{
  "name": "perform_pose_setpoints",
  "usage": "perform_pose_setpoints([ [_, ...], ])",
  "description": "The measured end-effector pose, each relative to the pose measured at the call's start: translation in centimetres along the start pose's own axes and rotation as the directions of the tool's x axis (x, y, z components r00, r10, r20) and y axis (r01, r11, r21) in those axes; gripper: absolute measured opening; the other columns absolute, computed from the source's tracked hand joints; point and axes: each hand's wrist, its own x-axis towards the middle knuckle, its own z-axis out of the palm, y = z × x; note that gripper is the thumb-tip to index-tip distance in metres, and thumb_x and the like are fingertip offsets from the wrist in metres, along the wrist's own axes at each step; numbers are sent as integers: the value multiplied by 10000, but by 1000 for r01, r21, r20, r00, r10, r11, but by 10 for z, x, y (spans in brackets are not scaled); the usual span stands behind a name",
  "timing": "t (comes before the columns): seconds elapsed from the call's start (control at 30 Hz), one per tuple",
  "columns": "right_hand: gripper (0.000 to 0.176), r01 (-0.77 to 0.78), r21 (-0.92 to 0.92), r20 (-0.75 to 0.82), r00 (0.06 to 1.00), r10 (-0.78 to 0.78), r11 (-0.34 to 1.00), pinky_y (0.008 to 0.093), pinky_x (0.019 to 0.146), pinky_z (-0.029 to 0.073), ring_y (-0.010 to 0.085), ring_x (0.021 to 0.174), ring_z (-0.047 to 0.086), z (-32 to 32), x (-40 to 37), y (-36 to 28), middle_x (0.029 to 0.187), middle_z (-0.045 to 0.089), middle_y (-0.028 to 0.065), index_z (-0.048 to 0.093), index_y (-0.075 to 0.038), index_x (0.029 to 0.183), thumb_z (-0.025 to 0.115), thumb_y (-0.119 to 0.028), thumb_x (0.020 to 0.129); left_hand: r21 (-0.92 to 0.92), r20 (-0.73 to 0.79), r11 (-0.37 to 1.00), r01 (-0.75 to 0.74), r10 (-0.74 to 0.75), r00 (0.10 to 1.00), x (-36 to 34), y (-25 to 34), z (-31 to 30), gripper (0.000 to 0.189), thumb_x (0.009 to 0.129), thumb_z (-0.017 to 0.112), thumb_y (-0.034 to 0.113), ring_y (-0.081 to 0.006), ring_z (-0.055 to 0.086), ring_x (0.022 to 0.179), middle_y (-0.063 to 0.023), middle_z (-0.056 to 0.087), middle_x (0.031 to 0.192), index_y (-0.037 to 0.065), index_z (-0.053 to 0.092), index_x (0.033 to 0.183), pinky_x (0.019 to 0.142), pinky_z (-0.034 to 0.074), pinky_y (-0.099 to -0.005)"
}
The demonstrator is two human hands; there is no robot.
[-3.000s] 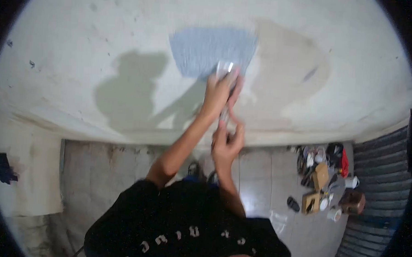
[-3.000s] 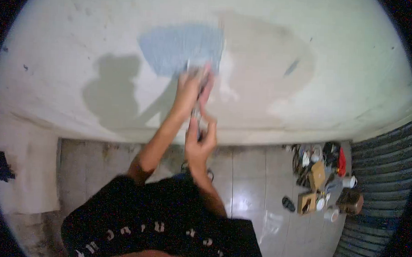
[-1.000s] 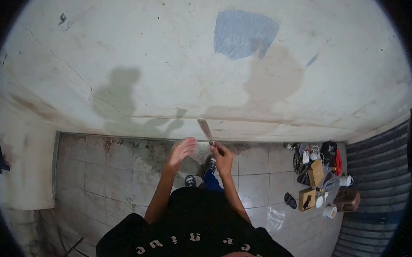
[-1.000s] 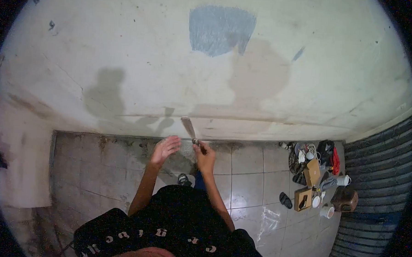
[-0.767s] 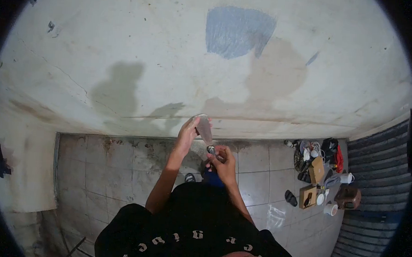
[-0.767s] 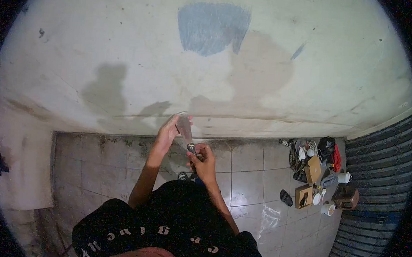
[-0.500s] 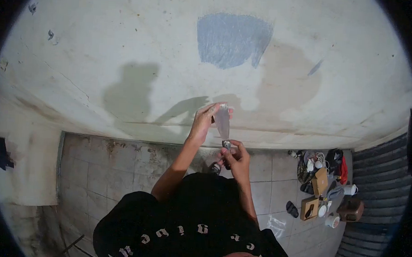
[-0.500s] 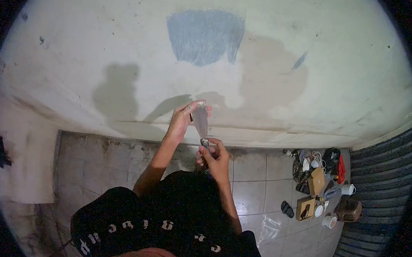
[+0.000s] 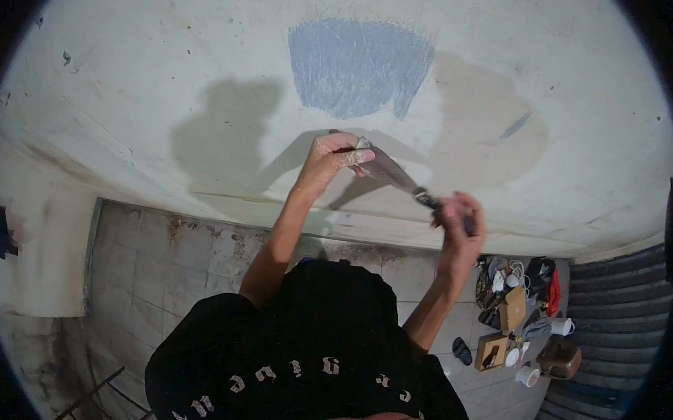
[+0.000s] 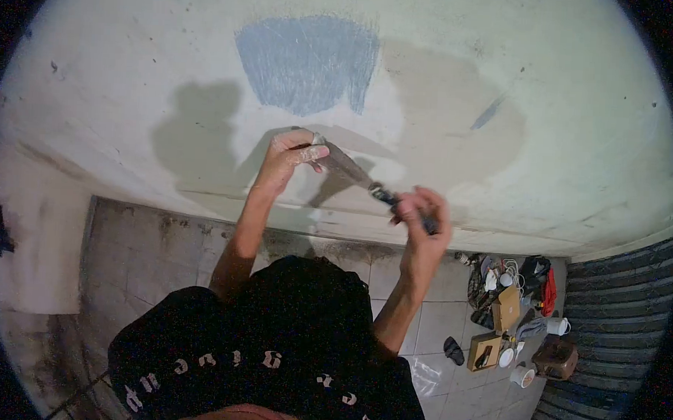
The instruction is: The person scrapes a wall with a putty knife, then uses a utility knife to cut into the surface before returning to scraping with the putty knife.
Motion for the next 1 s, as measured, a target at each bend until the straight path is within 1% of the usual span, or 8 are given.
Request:
perform_pose_setpoints([
  [0.07,213,196,205,-125,977,-174,959,328,796,488,211,876,617,11,20,-13,956,635,134,600,33,1047,654,-18,847,147,22,984,-99,96,995,9,8,5,145,808,742,139,-113,600,658,-55,670,770,-1,712,790,616,514,-268],
  [0.13,177,433,316,-2,890,-456,844,412,908,410,247,863,534,32,45,-25,826,559,111,546,-17,844,614,-173,894,347,-17,927,-145,161,987,12,17,21,167,803,746,141,-102,586,637,-52,664,724,-14,707,756,612,507,-263],
  [0.3,562,273,582,401,723,-563,766,321,568,291,155,552,295,74,80,-56,571,352,19,389,-101,655,386,-587,937,67,-102,983,-172,178,979,28,18,33,118,848,679,67,-125,650,724,-96,699,784,-40,721,878,692,526,-243],
  [0.4,672,320,674,405,594,-696,665,336,451,182,158,428,251,99,100,-61,481,306,28,380,-67,585,283,-635,931,-93,-214,978,-185,161,963,29,19,36,145,874,650,64,-133,664,753,-100,707,826,-47,704,951,708,531,-244],
  [0.43,705,398,619,405,576,-710,677,338,428,164,152,409,225,105,101,-65,461,281,16,353,-70,533,180,-619,939,-44,-231,977,-209,193,954,27,18,34,156,879,648,68,-132,665,760,-101,708,837,-48,697,971,710,530,-245],
  [0.7,586,590,365,316,649,-692,720,312,414,121,130,397,146,130,86,-89,419,223,4,312,-99,518,220,-529,904,177,-284,957,-231,275,919,19,7,15,173,878,669,85,-121,667,786,-83,707,840,-27,683,1010,700,520,-243],
  [0.77,570,576,328,240,716,-656,749,317,406,130,137,391,146,142,83,-80,420,210,7,290,-103,507,234,-517,894,110,-269,963,-246,267,925,20,7,22,185,872,674,74,-112,658,769,-76,704,831,-22,675,1031,684,515,-241],
  [1.0,545,612,190,272,719,-640,768,317,395,136,142,374,175,156,85,-81,410,206,11,260,-99,489,277,-482,876,23,-92,991,-130,132,987,25,-3,26,207,916,631,112,-115,651,824,-61,696,942,21,642,1102,672,503,-242],
])
